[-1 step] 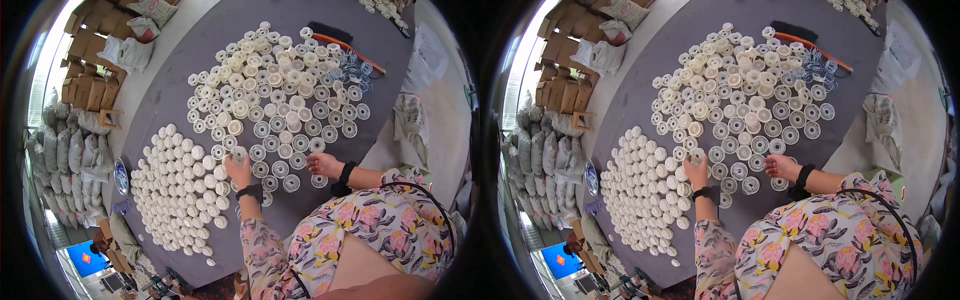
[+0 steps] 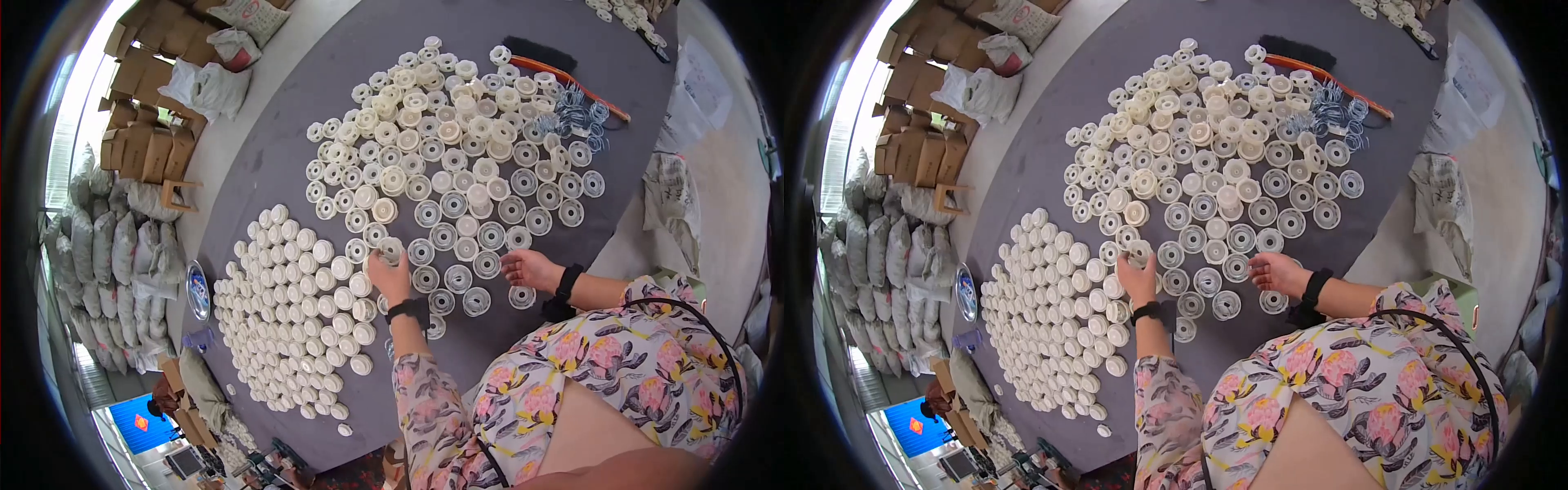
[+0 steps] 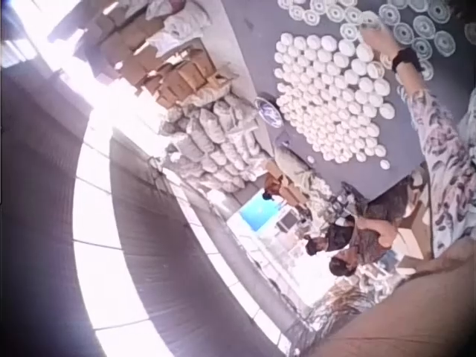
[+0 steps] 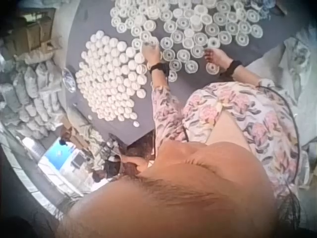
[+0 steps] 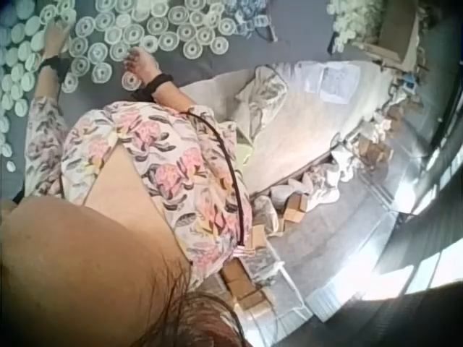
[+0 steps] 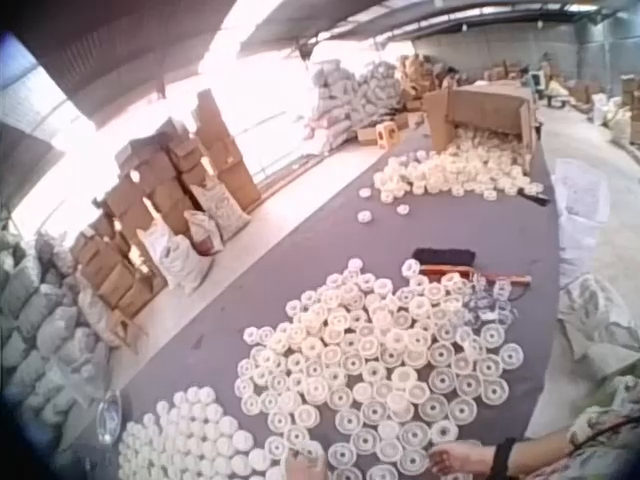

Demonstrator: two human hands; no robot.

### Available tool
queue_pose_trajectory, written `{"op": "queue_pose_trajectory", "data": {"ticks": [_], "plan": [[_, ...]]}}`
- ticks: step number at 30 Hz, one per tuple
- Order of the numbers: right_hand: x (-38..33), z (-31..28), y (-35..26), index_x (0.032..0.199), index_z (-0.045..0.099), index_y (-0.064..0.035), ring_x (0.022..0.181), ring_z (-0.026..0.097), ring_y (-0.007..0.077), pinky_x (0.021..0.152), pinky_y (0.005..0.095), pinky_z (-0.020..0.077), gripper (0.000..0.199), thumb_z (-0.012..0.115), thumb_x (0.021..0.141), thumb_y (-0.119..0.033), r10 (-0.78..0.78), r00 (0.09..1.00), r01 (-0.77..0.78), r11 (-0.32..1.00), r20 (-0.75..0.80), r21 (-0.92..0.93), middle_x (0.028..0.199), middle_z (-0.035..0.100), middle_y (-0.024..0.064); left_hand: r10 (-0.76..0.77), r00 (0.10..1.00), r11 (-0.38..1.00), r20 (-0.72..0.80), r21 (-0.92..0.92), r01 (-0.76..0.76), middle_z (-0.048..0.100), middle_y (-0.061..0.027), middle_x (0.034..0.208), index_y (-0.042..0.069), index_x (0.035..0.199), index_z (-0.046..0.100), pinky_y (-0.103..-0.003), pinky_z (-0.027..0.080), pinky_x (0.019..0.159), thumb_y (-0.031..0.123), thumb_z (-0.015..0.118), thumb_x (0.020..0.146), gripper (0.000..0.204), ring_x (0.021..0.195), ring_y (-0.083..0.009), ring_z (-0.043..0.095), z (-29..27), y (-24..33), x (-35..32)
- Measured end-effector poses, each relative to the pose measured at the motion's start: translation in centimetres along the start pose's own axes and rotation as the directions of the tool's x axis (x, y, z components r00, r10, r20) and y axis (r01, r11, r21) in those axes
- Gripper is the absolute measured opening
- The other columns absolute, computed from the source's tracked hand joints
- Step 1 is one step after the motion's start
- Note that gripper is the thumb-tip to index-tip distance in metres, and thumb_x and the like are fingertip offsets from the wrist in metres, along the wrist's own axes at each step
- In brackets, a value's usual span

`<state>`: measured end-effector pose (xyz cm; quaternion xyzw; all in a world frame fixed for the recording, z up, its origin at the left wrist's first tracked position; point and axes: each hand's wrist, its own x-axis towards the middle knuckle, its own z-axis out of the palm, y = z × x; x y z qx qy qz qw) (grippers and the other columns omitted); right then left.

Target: Assembling metal springs into white plastic rings at a manufacturing table.

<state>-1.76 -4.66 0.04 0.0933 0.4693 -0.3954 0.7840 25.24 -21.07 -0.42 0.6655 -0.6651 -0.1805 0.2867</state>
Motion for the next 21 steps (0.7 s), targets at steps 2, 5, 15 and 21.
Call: {"op": "queue_pose_trajectory", "data": {"ticks": [2, 5, 15, 21], "plan": [[-0.1, -0.2, -0.9, 0.095, 0.054, -0.0081, 0.067, 0.056, 0.0156, 0.062, 0.0286, 0.0466, 0.022, 0.044, 0.087, -0.026, -0.006, 1.000, 0.006, 1.000, -0.013, -0.007, 0.079, 0.058, 0.0054, 0.035, 0.999, 0.995, 0.017, 0.091, -0.037, 0.057, -0.0213, 0.098, -0.005, 0.102, 0.052, -0.040, 0.041, 0.083, 0.025, 0.076, 0.060, 0.057, 0.093, -0.0359, 0.053, 1.1, -0.1, 0.9], [-0.4, -1.5, -1.5, 0.095, 0.054, -0.0077, 0.067, 0.056, 0.0157, 0.061, 0.0285, 0.0466, 0.022, 0.044, 0.087, -0.025, -0.020, 0.998, 0.020, 1.000, -0.058, 0.006, 0.079, 0.058, 0.0056, 0.051, 0.995, 0.983, 0.091, 0.174, -0.067, 0.057, -0.0204, 0.099, -0.004, 0.103, 0.052, -0.041, 0.041, 0.083, 0.026, 0.076, 0.059, 0.058, 0.094, -0.0356, 0.053, 2.3, -0.1, 1.2], [0.9, -1.8, -1.5, 0.095, 0.054, -0.0080, 0.067, 0.056, 0.0151, 0.062, 0.0289, 0.0466, 0.023, 0.045, 0.087, -0.027, -0.018, 0.997, 0.019, 1.000, -0.070, 0.006, 0.079, 0.058, 0.0050, -0.006, 0.977, 0.987, 0.214, 0.160, -0.030, 0.052, -0.0164, 0.111, 0.001, 0.111, 0.049, -0.047, 0.039, 0.084, 0.024, 0.071, 0.065, 0.056, 0.100, -0.0334, 0.051, 2.2, -1.1, 2.0], [-0.2, -0.9, -0.3, 0.097, 0.053, -0.0088, 0.068, 0.056, 0.0154, 0.063, 0.0289, 0.0464, 0.023, 0.043, 0.087, -0.028, -0.001, 0.998, -0.003, 0.998, -0.068, -0.067, 0.081, 0.058, 0.0047, 0.137, 0.926, 0.906, 0.352, 0.333, -0.260, 0.043, -0.0178, 0.126, 0.006, 0.122, 0.043, -0.050, 0.023, 0.102, 0.012, 0.061, 0.070, 0.056, 0.119, -0.0321, 0.039, 1.7, -0.8, 0.2]]}}
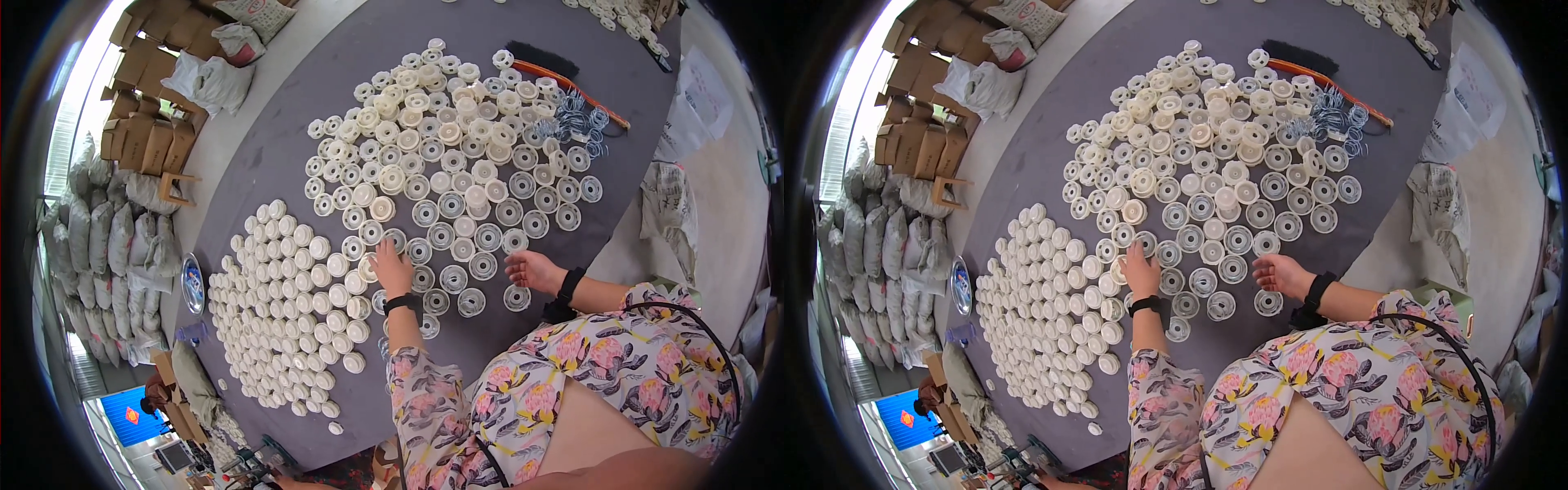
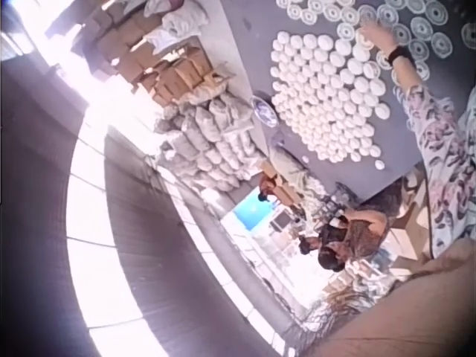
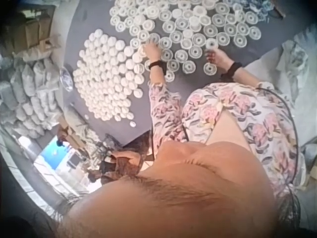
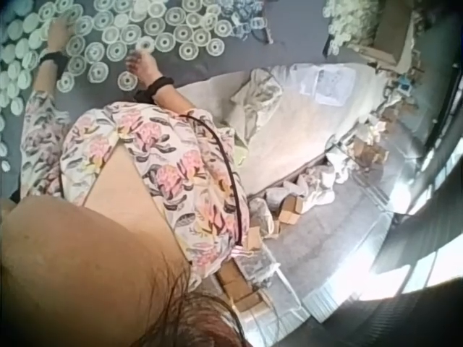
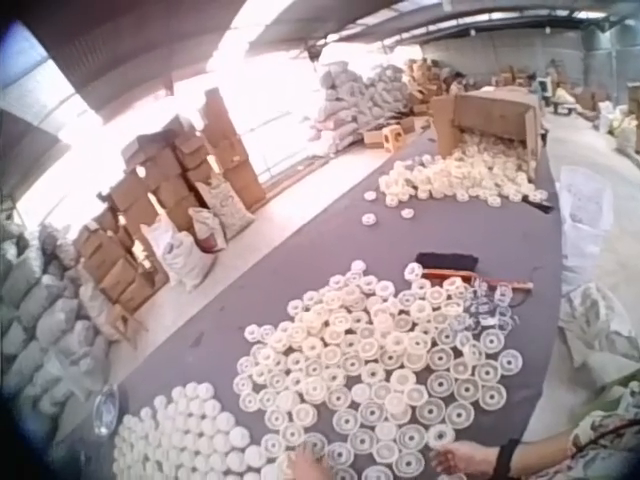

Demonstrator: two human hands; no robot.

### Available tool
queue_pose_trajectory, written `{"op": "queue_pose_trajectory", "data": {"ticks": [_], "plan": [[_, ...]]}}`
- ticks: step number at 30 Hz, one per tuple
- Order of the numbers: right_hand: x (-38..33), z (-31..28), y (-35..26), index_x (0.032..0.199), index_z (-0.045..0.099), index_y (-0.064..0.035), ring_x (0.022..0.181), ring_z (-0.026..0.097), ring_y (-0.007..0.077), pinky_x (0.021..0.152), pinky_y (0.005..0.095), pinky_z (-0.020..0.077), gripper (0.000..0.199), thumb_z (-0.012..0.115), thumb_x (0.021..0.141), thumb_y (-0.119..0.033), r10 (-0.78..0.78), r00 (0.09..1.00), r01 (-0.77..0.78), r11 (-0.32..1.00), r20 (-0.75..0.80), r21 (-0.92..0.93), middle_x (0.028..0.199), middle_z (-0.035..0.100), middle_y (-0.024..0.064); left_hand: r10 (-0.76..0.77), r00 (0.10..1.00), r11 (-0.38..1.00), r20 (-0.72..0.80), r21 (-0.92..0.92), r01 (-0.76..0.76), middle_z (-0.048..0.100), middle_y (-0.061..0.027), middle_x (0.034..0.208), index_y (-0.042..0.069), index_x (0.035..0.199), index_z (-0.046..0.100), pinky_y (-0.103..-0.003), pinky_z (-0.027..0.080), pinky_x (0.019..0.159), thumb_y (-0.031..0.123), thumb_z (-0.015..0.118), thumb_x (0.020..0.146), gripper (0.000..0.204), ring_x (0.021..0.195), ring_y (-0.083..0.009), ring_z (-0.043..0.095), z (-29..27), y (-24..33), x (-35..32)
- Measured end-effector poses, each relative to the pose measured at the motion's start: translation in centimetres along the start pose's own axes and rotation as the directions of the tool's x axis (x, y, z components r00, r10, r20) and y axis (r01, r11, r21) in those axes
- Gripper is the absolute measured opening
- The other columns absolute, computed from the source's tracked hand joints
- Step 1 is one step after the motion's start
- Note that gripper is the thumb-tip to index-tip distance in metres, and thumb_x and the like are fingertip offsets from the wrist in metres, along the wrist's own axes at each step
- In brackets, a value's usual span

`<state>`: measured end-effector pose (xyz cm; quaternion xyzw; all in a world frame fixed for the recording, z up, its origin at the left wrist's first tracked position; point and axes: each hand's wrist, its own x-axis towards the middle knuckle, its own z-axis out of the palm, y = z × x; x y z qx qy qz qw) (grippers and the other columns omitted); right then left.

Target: Assembling metal springs into white plastic rings at a manufacturing table.

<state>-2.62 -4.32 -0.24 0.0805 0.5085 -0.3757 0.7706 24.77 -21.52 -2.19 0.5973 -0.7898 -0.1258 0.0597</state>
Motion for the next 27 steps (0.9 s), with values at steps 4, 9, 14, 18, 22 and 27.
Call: {"op": "queue_pose_trajectory", "data": {"ticks": [4, 9, 14, 18, 22, 27], "plan": [[-0.2, 1.0, 1.3, 0.097, 0.054, -0.0083, 0.068, 0.056, 0.0155, 0.062, 0.0291, 0.0466, 0.024, 0.044, 0.087, -0.027, 0.009, 1.000, -0.009, 1.000, 0.016, -0.004, 0.081, 0.058, 0.0054, -0.034, 0.985, 0.979, -0.169, -0.206, -0.002, 0.036, -0.0204, 0.130, 0.005, 0.126, 0.038, -0.053, 0.019, 0.102, 0.010, 0.062, 0.071, 0.060, 0.123, -0.0352, 0.032, -1.4, 0.4, -2.7], [0.3, 2.3, 2.8, 0.094, 0.055, -0.0076, 0.067, 0.056, 0.0158, 0.062, 0.0299, 0.0465, 0.024, 0.047, 0.085, -0.028, 0.016, 0.997, -0.015, 1.000, 0.070, -0.013, 0.079, 0.059, 0.0057, -0.268, 0.886, 0.897, -0.378, -0.434, 0.086, 0.041, -0.0209, 0.126, -0.003, 0.122, 0.040, -0.041, 0.027, 0.101, 0.007, 0.059, 0.075, 0.052, 0.118, -0.0345, 0.037, -4.3, -1.2, -11.5], [0.2, 5.4, 4.2, 0.095, 0.055, -0.0076, 0.068, 0.056, 0.0152, 0.064, 0.0297, 0.0458, 0.025, 0.048, 0.085, -0.029, 0.063, 0.994, -0.054, 0.993, 0.089, -0.107, 0.080, 0.058, 0.0053, -0.584, 0.651, 0.789, -0.485, -0.527, 0.315, 0.047, -0.0194, 0.119, -0.003, 0.117, 0.046, -0.041, 0.030, 0.097, 0.004, 0.056, 0.076, 0.043, 0.113, -0.0319, 0.042, -4.9, -7.0, -25.4], [1.4, 7.6, 7.4, 0.096, 0.054, -0.0075, 0.068, 0.055, 0.0149, 0.065, 0.0298, 0.0465, 0.025, 0.049, 0.085, -0.029, 0.138, 0.977, -0.098, 0.968, 0.161, -0.233, 0.081, 0.058, 0.0050, -0.827, 0.537, 0.466, -0.168, -0.740, 0.486, 0.050, -0.0188, 0.114, -0.003, 0.117, 0.046, -0.038, 0.036, 0.092, 0.008, 0.058, 0.078, 0.042, 0.108, -0.0280, 0.048, -3.4, -11.3, -34.0], [0.7, 10.4, 10.5, 0.098, 0.053, -0.0066, 0.069, 0.055, 0.0157, 0.065, 0.0299, 0.0470, 0.025, 0.051, 0.084, -0.027, 0.236, 0.951, -0.158, 0.927, 0.201, -0.340, 0.083, 0.057, 0.0062, -0.805, 0.590, 0.352, 0.064, -0.749, 0.561, 0.050, -0.0207, 0.115, -0.004, 0.123, 0.039, -0.034, 0.043, 0.086, 0.022, 0.067, 0.076, 0.060, 0.101, -0.0248, 0.053, -2.6, -10.7, -34.0], [0.1, 13.0, 12.5, 0.098, 0.053, -0.0061, 0.070, 0.055, 0.0161, 0.065, 0.0297, 0.0468, 0.026, 0.050, 0.084, -0.028, 0.271, 0.940, -0.147, 0.870, 0.206, -0.471, 0.084, 0.057, 0.0065, -0.580, 0.813, 0.750, -0.052, -0.424, 0.507, 0.048, -0.0192, 0.117, 0.004, 0.129, 0.034, -0.036, 0.049, 0.077, 0.020, 0.070, 0.071, 0.070, 0.094, -0.0277, 0.057, -2.7, -9.3, -32.2]]}}
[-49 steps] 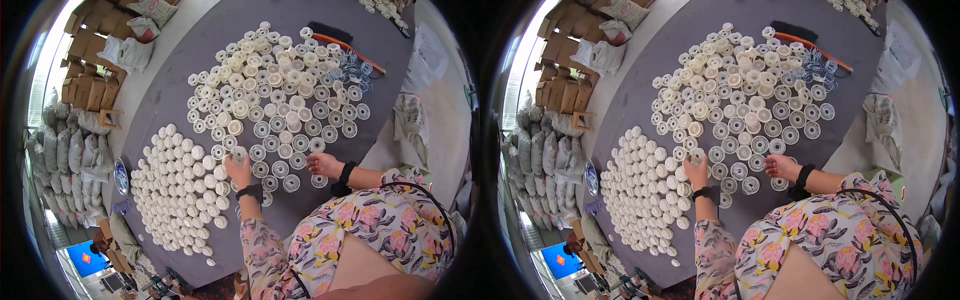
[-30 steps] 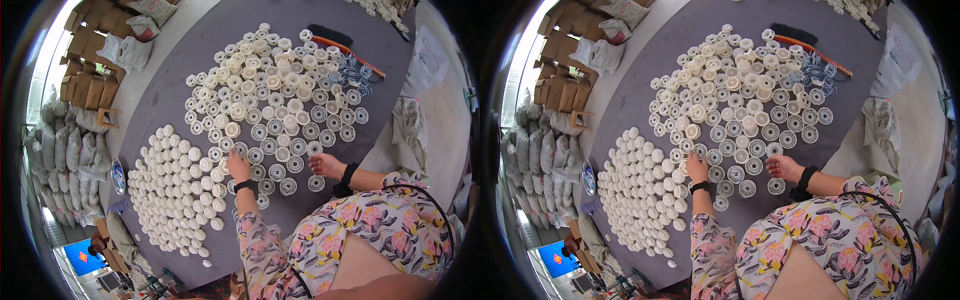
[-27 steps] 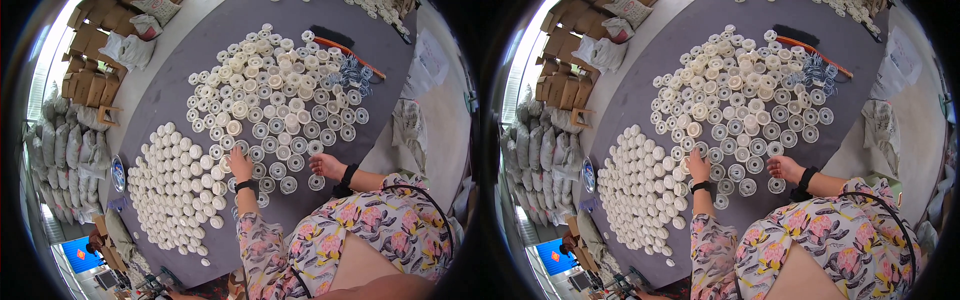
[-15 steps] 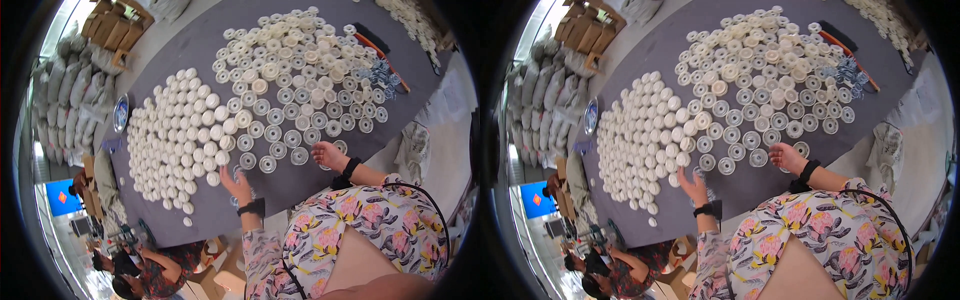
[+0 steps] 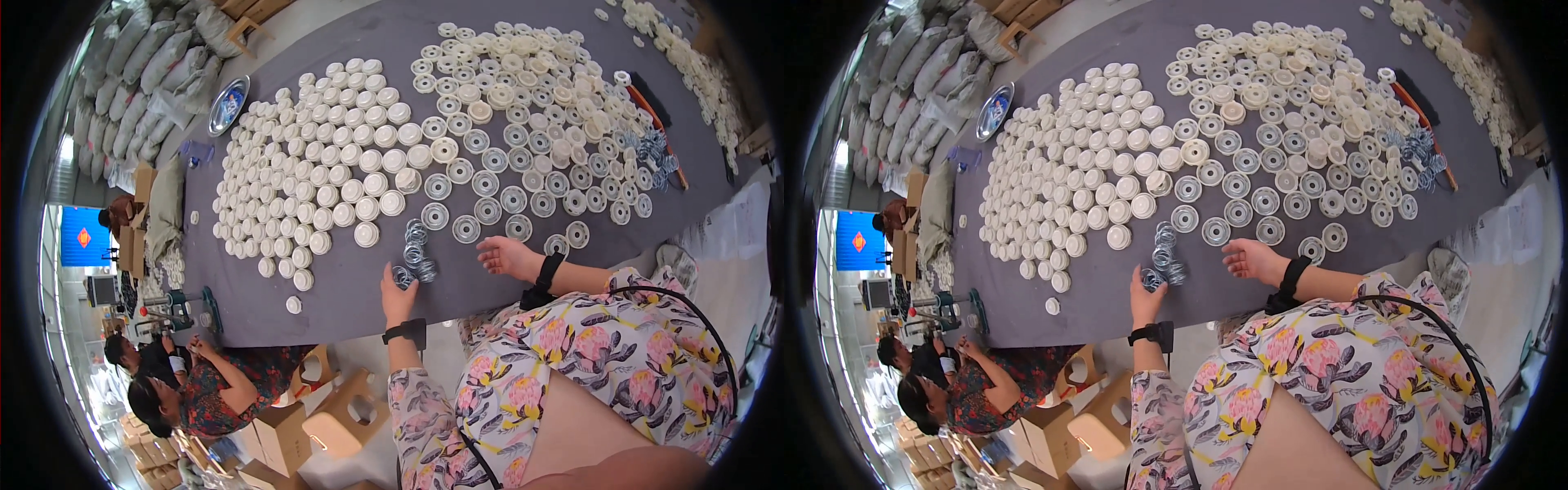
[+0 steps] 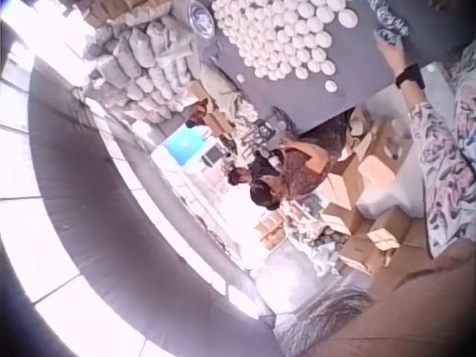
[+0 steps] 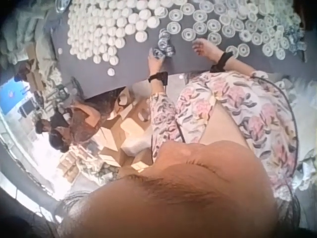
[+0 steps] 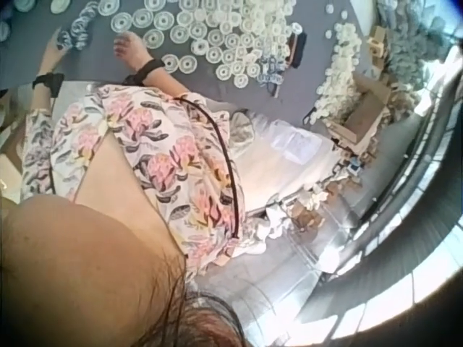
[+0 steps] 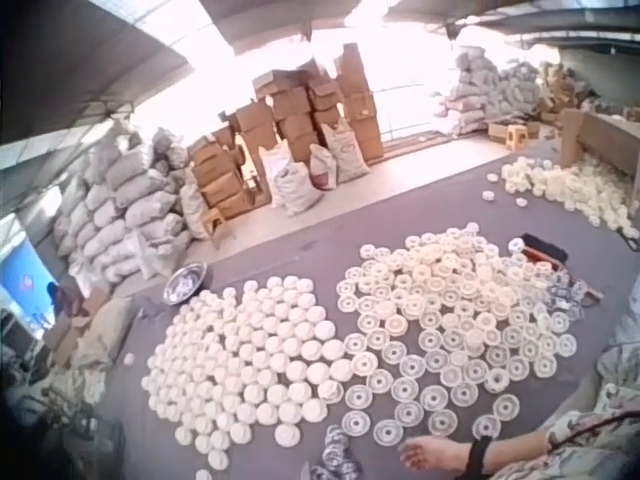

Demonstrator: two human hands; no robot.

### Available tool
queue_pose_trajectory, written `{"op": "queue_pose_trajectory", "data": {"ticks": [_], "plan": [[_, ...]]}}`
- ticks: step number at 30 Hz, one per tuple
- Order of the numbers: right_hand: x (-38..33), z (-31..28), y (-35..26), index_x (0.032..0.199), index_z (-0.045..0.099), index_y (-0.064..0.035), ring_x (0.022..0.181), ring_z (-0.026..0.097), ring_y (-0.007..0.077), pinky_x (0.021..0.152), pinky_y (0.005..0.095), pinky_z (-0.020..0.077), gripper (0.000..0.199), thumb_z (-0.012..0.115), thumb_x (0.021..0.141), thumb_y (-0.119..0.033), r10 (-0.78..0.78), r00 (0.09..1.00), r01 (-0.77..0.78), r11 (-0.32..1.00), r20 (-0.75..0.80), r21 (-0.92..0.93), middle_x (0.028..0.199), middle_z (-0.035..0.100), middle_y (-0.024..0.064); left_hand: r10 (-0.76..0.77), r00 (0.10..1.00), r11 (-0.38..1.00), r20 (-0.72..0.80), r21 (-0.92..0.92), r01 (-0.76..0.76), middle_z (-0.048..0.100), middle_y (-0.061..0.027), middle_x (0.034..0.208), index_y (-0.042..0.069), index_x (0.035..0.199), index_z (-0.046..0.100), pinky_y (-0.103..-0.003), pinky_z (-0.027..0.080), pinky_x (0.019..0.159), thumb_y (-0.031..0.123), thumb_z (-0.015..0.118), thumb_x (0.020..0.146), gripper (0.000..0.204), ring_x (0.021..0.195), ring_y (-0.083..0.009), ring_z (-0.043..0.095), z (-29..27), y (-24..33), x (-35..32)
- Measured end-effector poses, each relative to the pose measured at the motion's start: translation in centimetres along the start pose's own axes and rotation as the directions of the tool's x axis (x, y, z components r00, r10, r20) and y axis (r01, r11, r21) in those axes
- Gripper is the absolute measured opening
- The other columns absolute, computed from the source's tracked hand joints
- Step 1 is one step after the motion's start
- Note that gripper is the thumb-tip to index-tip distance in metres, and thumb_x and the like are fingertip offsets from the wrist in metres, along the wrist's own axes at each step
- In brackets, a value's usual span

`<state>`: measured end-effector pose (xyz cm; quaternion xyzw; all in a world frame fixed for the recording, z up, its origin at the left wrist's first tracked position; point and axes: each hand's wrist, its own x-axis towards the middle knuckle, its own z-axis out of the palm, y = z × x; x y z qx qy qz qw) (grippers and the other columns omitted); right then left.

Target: Assembling metal springs into white plastic rings at a manufacturing table.

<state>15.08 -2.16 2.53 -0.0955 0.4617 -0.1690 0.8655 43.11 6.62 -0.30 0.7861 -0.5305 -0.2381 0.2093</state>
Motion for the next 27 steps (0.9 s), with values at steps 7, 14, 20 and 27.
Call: {"op": "queue_pose_trajectory", "data": {"ticks": [7, 14, 20, 27], "plan": [[-0.3, -0.3, 0.3, 0.103, 0.052, -0.0050, 0.075, 0.056, 0.0185, 0.066, 0.0315, 0.0472, 0.032, 0.049, 0.086, -0.032, 0.004, 1.000, -0.004, 1.000, 0.011, -0.002, 0.090, 0.057, 0.0090, -0.339, 0.881, -0.389, 0.330, -0.902, 0.188, 0.051, -0.0108, 0.110, 0.007, 0.119, 0.040, -0.033, 0.052, 0.065, 0.014, 0.055, 0.082, 0.040, 0.085, -0.0206, 0.059, -3.7, -1.9, -2.0], [0.1, 2.7, 0.9, 0.127, 0.037, -0.0080, 0.097, 0.055, 0.0239, 0.074, 0.0360, 0.0494, 0.051, 0.054, 0.086, -0.034, -0.190, 0.938, 0.263, 0.934, 0.290, -0.241, 0.113, 0.051, 0.0117, -0.047, 0.989, 0.260, 0.140, -0.954, 0.148, 0.049, -0.0084, 0.113, 0.004, 0.124, 0.035, -0.028, 0.043, 0.082, 0.004, 0.053, 0.082, 0.046, 0.101, -0.0160, 0.049, -1.6, 12.1, -2.3], [-2.4, 4.9, -1.6, 0.127, 0.040, -0.0091, 0.090, 0.054, 0.0151, 0.067, 0.0308, 0.0501, 0.049, 0.058, 0.084, -0.027, -0.294, 0.944, 0.315, 0.938, 0.151, -0.141, 0.107, 0.052, 0.0067, 0.043, 0.999, 0.538, 0.023, -0.843, -0.004, 0.051, -0.0067, 0.107, 0.002, 0.113, 0.046, -0.026, 0.042, 0.081, 0.006, 0.056, 0.083, 0.032, 0.096, -0.0127, 0.049, 1.2, 14.0, -1.8], [-1.4, 2.6, -1.4, 0.111, 0.054, -0.0073, 0.079, 0.050, 0.0079, 0.065, 0.0232, 0.0437, 0.034, 0.059, 0.083, -0.027, -0.636, 0.760, 0.620, 0.650, 0.131, -0.439, 0.093, 0.057, 0.0026, 0.068, 0.970, 0.830, 0.232, -0.553, 0.074, 0.056, -0.0093, 0.086, 0.000, 0.103, 0.047, -0.028, 0.044, 0.065, 0.022, 0.046, 0.089, 0.026, 0.070, -0.0146, 0.055, 2.1, 16.5, -1.0]]}}
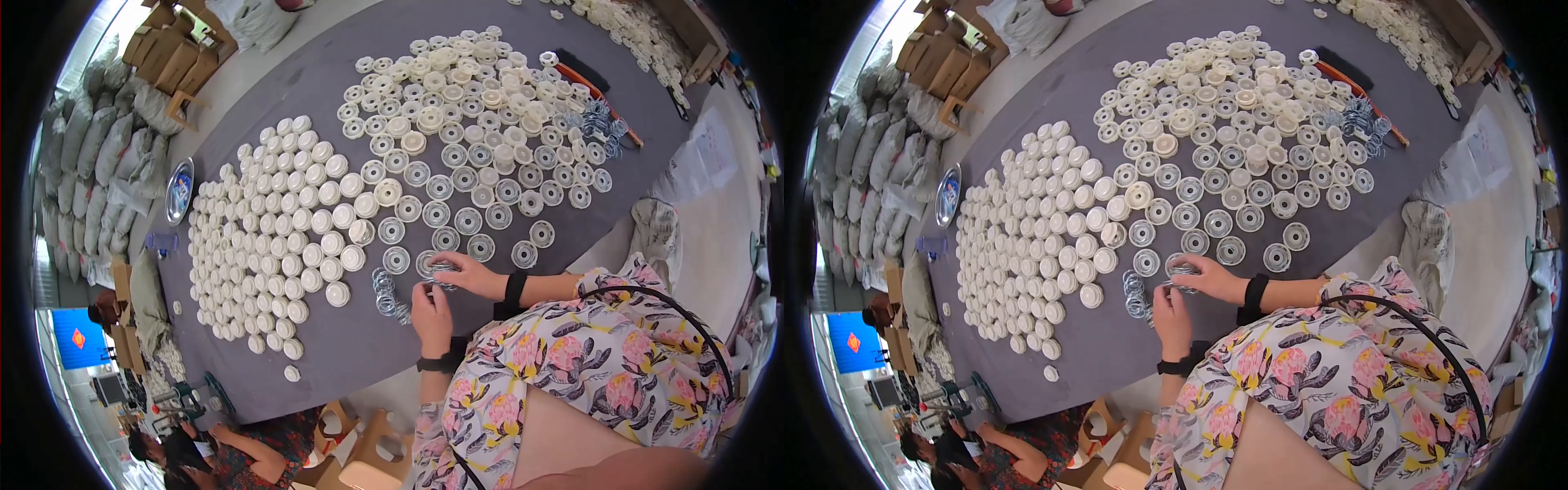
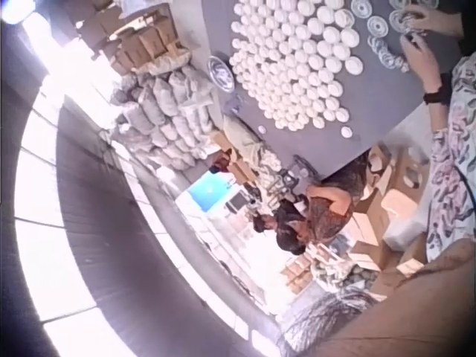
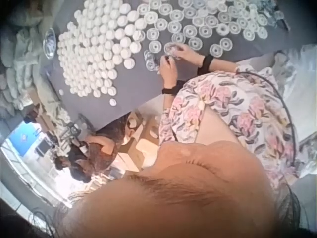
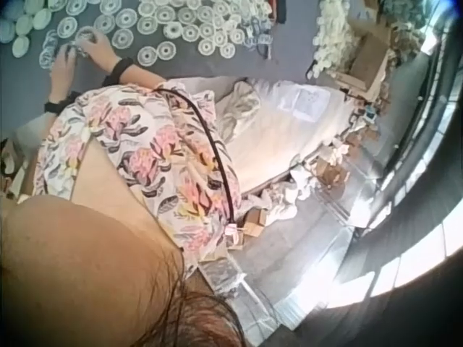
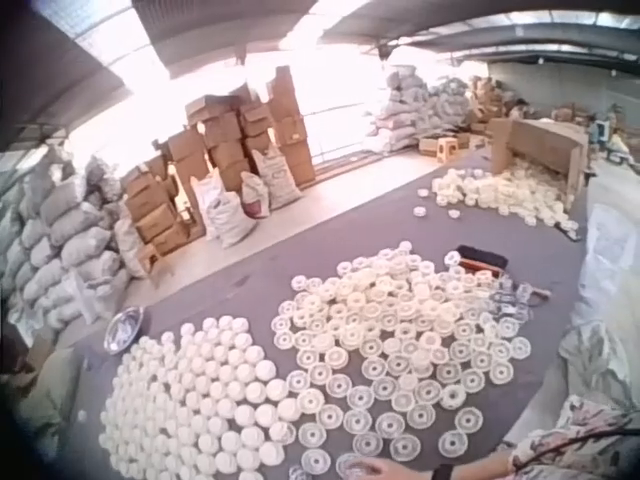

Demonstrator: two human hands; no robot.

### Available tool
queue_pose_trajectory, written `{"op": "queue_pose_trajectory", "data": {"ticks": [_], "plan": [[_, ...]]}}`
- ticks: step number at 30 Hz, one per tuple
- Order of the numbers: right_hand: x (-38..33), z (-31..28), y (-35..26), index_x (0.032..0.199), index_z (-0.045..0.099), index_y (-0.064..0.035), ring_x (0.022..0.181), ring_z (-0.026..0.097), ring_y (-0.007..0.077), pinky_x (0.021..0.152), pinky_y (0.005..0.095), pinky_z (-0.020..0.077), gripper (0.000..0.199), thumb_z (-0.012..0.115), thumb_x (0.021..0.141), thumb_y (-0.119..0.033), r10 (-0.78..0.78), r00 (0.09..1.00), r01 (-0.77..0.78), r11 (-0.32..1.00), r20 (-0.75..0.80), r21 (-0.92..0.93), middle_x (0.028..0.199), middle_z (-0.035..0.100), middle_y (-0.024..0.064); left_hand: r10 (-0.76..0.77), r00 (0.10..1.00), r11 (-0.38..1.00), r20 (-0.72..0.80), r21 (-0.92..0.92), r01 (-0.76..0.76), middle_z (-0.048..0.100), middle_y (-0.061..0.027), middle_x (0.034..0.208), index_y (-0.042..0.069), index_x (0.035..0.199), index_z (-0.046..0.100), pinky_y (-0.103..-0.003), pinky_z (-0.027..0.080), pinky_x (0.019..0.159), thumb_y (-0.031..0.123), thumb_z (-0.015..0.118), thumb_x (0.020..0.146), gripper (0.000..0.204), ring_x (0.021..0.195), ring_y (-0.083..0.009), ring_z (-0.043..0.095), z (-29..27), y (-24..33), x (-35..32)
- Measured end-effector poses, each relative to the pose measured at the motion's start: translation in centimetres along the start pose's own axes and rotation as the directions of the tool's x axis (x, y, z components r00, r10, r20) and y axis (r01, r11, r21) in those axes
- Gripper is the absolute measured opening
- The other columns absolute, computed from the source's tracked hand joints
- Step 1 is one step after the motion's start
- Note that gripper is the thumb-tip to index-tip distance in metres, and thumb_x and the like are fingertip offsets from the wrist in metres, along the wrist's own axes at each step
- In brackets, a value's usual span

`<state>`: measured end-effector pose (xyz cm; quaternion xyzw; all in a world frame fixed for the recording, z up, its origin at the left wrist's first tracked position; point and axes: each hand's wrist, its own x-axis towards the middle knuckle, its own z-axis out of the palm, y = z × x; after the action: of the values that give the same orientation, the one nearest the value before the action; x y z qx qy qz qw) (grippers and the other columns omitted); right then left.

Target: Assembling metal springs into white plastic rings at a manufacturing table.

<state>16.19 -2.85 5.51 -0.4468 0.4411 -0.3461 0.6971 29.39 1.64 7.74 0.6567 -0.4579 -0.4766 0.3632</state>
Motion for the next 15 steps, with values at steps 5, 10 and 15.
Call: {"op": "queue_pose_trajectory", "data": {"ticks": [5, 10, 15], "plan": [[0.3, -2.0, -1.0, 0.105, 0.057, -0.0060, 0.078, 0.052, 0.0089, 0.068, 0.0235, 0.0432, 0.031, 0.059, 0.083, -0.028, 0.074, 0.988, -0.075, 0.997, -0.132, -0.006, 0.090, 0.058, 0.0031, 0.370, 0.922, 0.886, -0.110, 0.340, -0.315, 0.056, -0.0090, 0.086, 0.000, 0.104, 0.048, -0.027, 0.043, 0.061, 0.022, 0.046, 0.088, 0.027, 0.068, -0.0157, 0.055, 3.3, 1.5, 0.8], [-0.7, -3.4, -2.0, 0.102, 0.058, -0.0041, 0.079, 0.054, 0.0104, 0.069, 0.0252, 0.0437, 0.031, 0.059, 0.082, -0.028, 0.009, 0.985, -0.022, 0.997, -0.172, -0.071, 0.091, 0.060, 0.0044, -0.268, 0.962, 0.807, -0.053, -0.557, 0.195, 0.051, -0.0028, 0.067, 0.006, 0.096, 0.051, -0.023, 0.033, 0.047, 0.031, 0.039, 0.090, 0.028, 0.049, -0.0122, 0.041, 5.1, -0.6, 3.7], [0.2, -7.2, -1.2, 0.098, 0.060, -0.0038, 0.076, 0.055, 0.0099, 0.069, 0.0254, 0.0439, 0.028, 0.059, 0.081, -0.026, -0.071, 0.982, 0.046, 0.988, -0.176, -0.146, 0.085, 0.061, 0.0036, -0.196, 0.885, 0.417, 0.421, -0.781, 0.464, 0.044, 0.0029, 0.059, 0.009, 0.091, 0.052, -0.022, 0.027, 0.040, 0.034, 0.034, 0.091, 0.031, 0.043, -0.0089, 0.034, 3.9, 1.1, 7.0]]}}
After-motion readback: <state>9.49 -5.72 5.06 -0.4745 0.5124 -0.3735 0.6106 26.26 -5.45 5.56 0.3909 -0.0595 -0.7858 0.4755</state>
